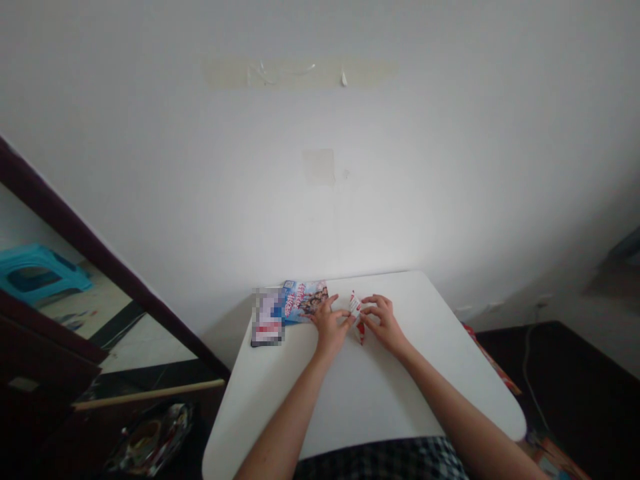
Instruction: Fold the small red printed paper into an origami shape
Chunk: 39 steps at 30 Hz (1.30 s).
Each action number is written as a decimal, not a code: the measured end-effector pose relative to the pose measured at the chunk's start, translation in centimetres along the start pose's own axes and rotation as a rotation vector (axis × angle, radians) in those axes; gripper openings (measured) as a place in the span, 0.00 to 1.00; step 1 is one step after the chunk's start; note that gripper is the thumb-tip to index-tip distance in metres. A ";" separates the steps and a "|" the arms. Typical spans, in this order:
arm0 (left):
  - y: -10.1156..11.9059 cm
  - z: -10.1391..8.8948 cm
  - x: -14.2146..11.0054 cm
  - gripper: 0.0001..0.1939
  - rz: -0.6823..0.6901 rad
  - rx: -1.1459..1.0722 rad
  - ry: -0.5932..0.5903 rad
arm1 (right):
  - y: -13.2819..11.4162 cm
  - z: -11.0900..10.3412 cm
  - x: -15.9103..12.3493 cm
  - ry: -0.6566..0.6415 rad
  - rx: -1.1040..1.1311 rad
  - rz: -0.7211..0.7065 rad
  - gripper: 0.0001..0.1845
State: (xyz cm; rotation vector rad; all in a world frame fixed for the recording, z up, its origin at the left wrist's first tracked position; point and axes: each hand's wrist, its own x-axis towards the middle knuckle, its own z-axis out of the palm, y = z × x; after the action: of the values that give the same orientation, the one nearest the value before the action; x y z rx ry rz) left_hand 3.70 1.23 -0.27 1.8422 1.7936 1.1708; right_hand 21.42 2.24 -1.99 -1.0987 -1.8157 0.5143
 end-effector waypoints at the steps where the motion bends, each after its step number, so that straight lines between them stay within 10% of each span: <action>1: 0.0 0.0 0.0 0.03 0.005 0.014 -0.011 | 0.0 0.1 0.0 -0.003 -0.004 -0.005 0.08; 39: -0.6 0.0 0.3 0.03 0.014 -0.011 0.089 | 2.1 0.1 0.3 0.095 0.019 0.020 0.10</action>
State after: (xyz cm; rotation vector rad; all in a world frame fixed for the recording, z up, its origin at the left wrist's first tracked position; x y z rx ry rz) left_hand 3.24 1.63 -0.65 1.8256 1.8199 1.2838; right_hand 22.24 3.61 -3.41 -1.1106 -1.7156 0.4822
